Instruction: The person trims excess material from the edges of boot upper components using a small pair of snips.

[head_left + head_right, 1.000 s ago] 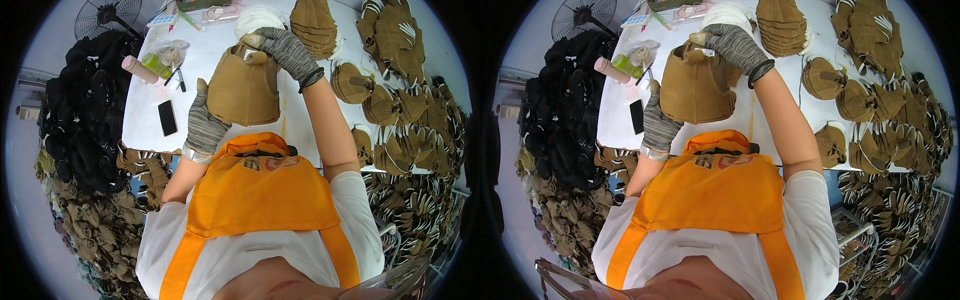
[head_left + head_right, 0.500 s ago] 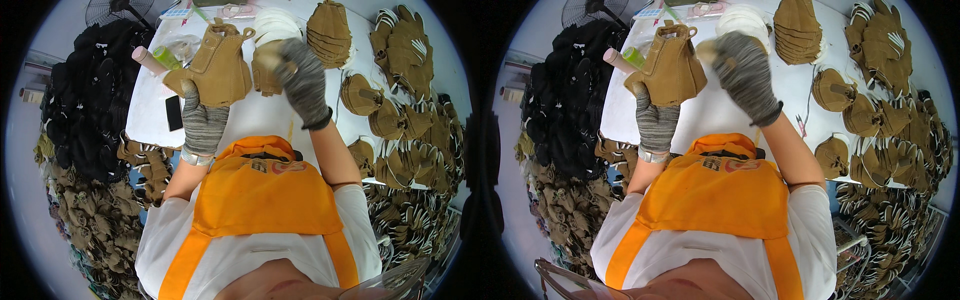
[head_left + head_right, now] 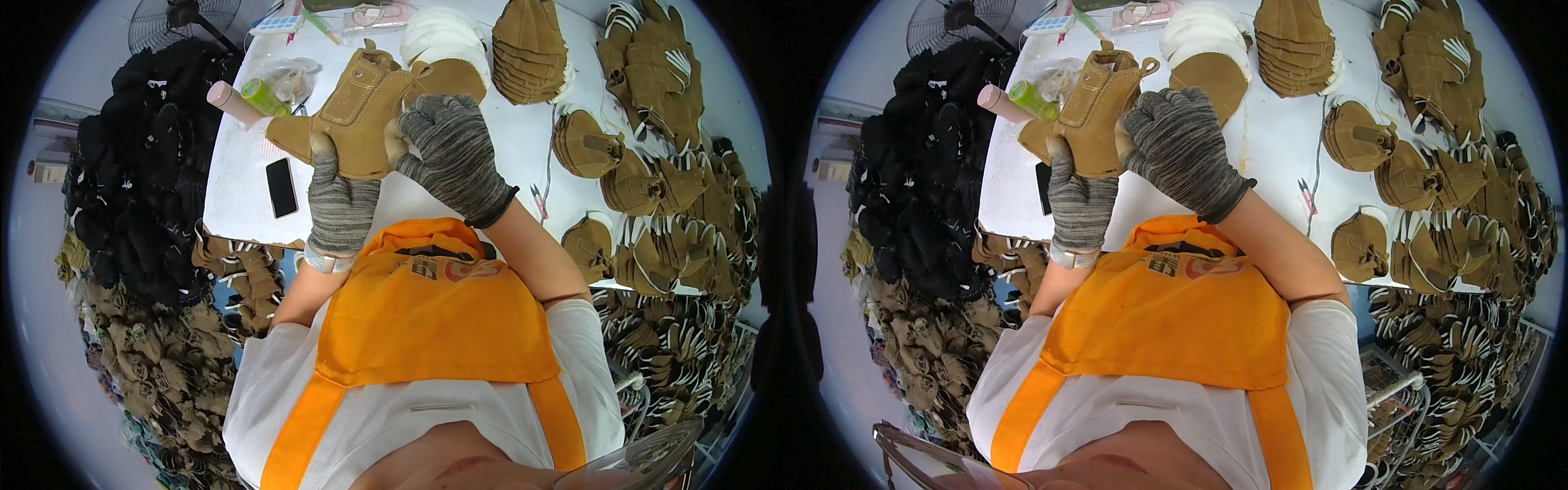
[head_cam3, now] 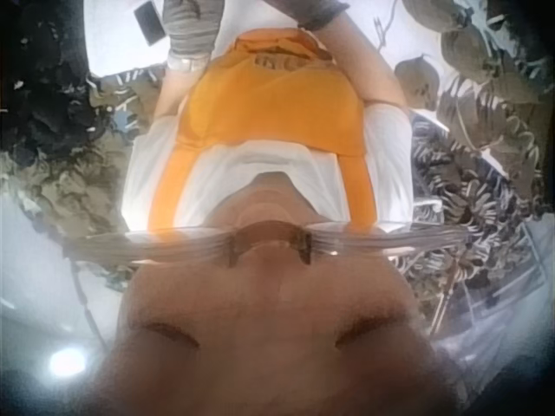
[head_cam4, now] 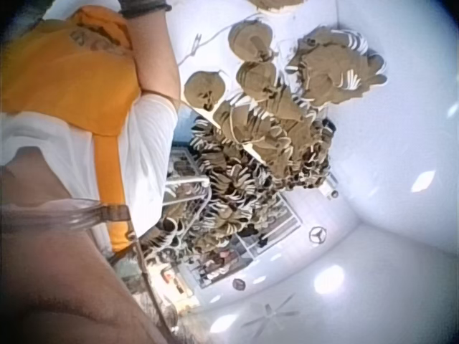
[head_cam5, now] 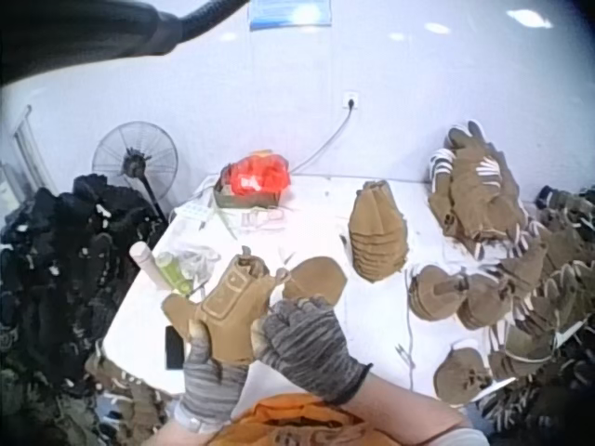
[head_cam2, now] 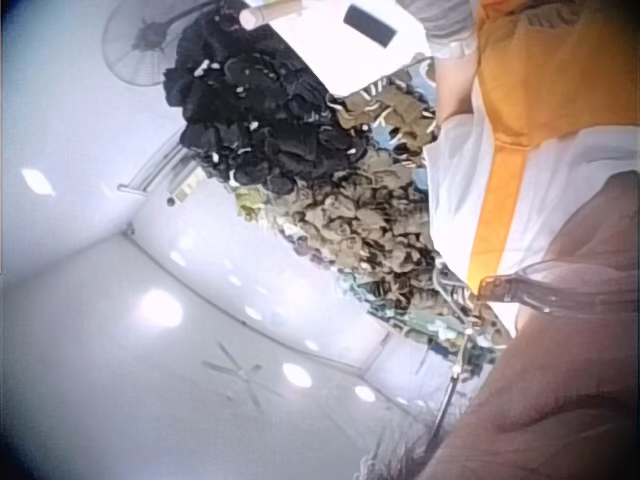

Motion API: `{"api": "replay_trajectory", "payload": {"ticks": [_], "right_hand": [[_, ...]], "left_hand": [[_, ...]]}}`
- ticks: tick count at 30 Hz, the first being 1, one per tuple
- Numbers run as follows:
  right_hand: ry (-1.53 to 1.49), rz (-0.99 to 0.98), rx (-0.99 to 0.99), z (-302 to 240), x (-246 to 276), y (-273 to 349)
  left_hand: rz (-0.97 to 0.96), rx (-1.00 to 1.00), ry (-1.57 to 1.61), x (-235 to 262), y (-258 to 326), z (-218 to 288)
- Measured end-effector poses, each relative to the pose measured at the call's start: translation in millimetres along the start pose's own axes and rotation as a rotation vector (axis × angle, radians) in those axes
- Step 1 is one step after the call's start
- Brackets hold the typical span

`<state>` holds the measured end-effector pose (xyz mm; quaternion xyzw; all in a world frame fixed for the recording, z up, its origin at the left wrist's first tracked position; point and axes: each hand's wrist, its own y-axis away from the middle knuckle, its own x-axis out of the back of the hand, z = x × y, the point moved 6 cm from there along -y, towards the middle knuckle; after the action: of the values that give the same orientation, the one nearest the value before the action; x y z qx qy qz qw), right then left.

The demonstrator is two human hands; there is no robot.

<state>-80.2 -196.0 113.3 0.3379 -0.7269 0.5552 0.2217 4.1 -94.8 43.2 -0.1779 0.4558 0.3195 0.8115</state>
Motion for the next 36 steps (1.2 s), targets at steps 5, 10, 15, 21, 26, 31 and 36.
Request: {"api": "replay_trajectory", "payload": {"ticks": [5, 10, 15, 21, 26, 31, 36], "right_hand": [[-0.411, -0.179, -0.204, 11.2, -19.4, 18.4], [-0.467, 0.091, -0.214, 11.9, -4.5, 9.3], [-0.254, 0.159, -0.091, 10.2, 2.0, 0.4], [0.02, 0.064, -0.103, 2.8, -5.6, 4.4], [0.123, -0.033, -0.117, 9.2, -10.3, 8.4], [0.206, 0.03, -0.167, 34.4, 2.6, 1.9], [-0.107, 0.056, -0.204, 44.1, 13.4, 8.4]], "left_hand": [[0.015, 0.042, 0.3, 20.8, -14.1, 6.0], [-0.096, 0.044, 0.352, 4.0, -11.1, 7.9], [-0.166, 0.076, 0.389, 2.5, -10.5, 1.8], [-0.032, -0.027, 0.125, 2.8, -5.7, -5.8], [-0.014, -0.06, 0.002, 6.8, 1.4, -12.3], [-0.044, -0.06, 0.086, -4.3, 2.3, -8.2], [-0.075, -0.035, 0.253, -3.5, -0.9, -6.9]]}}
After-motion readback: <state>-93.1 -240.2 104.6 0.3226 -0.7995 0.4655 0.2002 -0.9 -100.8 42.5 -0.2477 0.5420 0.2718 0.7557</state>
